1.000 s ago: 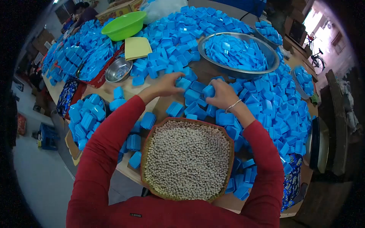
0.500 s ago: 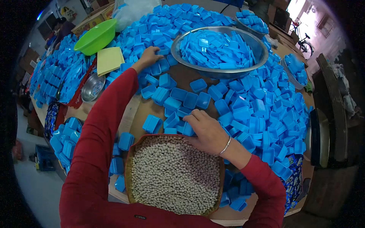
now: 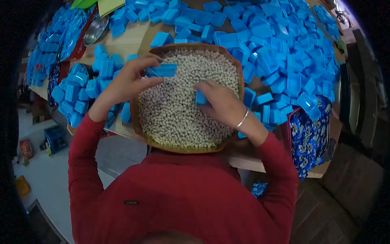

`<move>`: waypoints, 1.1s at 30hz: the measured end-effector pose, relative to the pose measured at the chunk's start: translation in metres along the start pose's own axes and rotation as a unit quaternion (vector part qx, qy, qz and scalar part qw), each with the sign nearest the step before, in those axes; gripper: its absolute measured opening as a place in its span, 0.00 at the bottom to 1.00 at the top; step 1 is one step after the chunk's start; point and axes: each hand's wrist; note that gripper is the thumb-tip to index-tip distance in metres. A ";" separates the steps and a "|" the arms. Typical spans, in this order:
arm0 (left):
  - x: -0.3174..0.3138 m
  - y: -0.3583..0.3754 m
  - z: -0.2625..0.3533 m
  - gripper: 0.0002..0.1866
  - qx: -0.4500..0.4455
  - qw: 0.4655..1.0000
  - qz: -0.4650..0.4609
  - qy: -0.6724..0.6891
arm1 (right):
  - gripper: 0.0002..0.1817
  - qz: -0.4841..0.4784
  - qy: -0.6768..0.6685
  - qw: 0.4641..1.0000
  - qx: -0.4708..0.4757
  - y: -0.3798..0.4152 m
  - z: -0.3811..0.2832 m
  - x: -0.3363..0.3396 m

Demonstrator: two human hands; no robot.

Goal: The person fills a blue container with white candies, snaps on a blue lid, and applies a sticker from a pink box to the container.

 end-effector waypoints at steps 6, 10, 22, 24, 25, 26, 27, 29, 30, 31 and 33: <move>-0.040 0.060 0.013 0.22 -0.118 0.977 0.179 -0.017 | 0.24 0.047 -0.302 0.932 -0.194 0.039 -0.008 -0.023; -0.061 0.109 0.021 0.19 0.070 0.971 0.156 0.169 | 0.24 0.049 -0.498 0.845 -0.189 0.051 -0.029 -0.019; -0.082 0.120 0.043 0.19 0.278 0.773 0.054 0.568 | 0.23 0.099 -0.302 0.944 -0.088 0.056 -0.062 -0.036; -0.080 0.119 0.032 0.17 0.277 0.802 0.077 0.523 | 0.22 0.125 -0.082 0.988 -0.041 0.057 -0.059 -0.029; -0.080 0.120 0.028 0.16 0.273 0.813 0.095 0.505 | 0.22 0.140 0.094 0.985 0.022 0.059 -0.045 -0.029; -0.082 0.119 0.024 0.15 0.268 0.823 0.110 0.489 | 0.14 0.143 0.226 0.961 0.065 0.062 -0.033 -0.029; -0.083 0.119 0.021 0.15 0.273 0.824 0.107 0.485 | 0.11 0.125 0.234 0.962 0.061 0.064 -0.029 -0.029; -0.090 0.118 0.014 0.15 0.282 0.836 0.104 0.459 | 0.04 0.101 0.251 0.960 0.076 0.062 -0.025 -0.033; -0.093 0.118 0.012 0.15 0.277 0.834 0.097 0.467 | 0.04 0.090 0.253 0.961 0.066 0.061 -0.025 -0.032; -0.096 0.118 0.014 0.15 0.279 0.832 0.092 0.471 | 0.04 0.079 0.254 0.962 0.059 0.059 -0.025 -0.031; -0.094 0.117 0.018 0.15 0.287 0.834 0.080 0.463 | 0.03 0.084 0.228 0.969 0.048 0.056 -0.020 -0.029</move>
Point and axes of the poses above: each hand's wrist, its own y-axis away from the middle knuckle, its own x-axis out of the back of the hand, z = x × y, and after that the axes turned 13 degrees about z, right-handed
